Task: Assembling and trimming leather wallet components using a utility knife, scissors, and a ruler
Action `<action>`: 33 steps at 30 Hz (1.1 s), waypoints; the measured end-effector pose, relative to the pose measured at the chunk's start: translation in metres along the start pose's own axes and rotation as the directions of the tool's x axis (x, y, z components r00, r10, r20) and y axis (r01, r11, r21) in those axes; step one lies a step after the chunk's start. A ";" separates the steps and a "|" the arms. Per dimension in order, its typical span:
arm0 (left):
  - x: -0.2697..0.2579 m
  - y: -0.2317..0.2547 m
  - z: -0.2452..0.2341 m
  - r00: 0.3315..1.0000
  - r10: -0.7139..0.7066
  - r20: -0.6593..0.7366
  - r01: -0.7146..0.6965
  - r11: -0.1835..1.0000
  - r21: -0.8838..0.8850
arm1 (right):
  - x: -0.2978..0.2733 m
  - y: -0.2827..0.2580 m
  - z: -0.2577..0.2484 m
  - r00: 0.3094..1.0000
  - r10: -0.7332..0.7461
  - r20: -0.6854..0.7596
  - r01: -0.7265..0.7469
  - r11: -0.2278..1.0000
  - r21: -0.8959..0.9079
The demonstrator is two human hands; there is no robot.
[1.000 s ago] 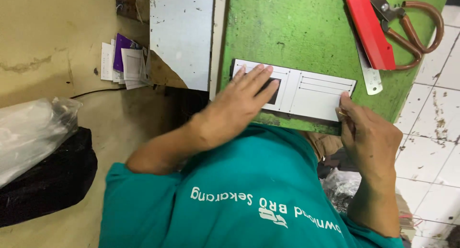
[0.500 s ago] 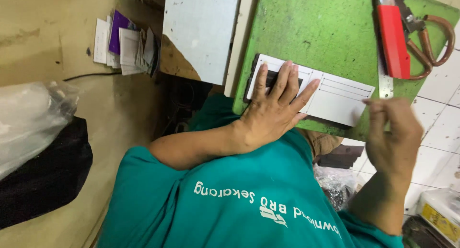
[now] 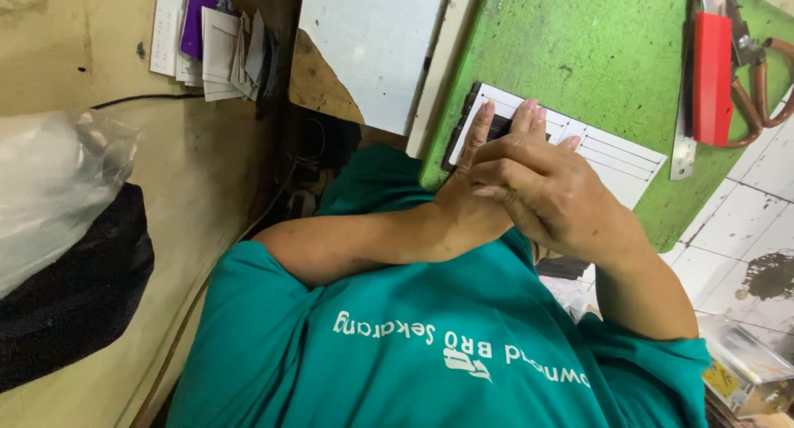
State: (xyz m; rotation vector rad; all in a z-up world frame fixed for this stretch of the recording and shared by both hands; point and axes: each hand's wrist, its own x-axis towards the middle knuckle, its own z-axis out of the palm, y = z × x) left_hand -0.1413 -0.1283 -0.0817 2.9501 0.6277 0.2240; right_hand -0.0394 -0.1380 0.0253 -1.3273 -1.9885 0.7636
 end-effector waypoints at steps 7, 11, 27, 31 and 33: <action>0.024 0.054 0.035 0.940 -0.238 0.245 0.176 0.952 0.250 | 0.000 0.004 0.006 0.999 0.025 0.033 -0.022 0.995 -0.097; 0.011 0.014 0.003 0.932 -0.208 0.298 0.095 0.931 0.353 | 0.000 0.008 0.008 0.996 0.045 0.073 -0.039 0.996 -0.085; -0.010 0.004 0.030 0.989 0.143 0.023 -0.142 0.989 -0.053 | -0.018 0.032 0.035 0.994 0.106 0.041 -0.088 0.948 -0.306; -0.013 0.007 0.040 0.990 0.139 -0.003 -0.139 0.986 -0.088 | 0.010 0.015 0.008 1.000 0.012 -0.013 -0.014 0.992 -0.129; -0.014 0.009 0.045 0.990 0.135 -0.030 -0.137 0.983 -0.122 | 0.011 0.015 0.006 1.000 0.006 -0.007 -0.007 0.996 -0.094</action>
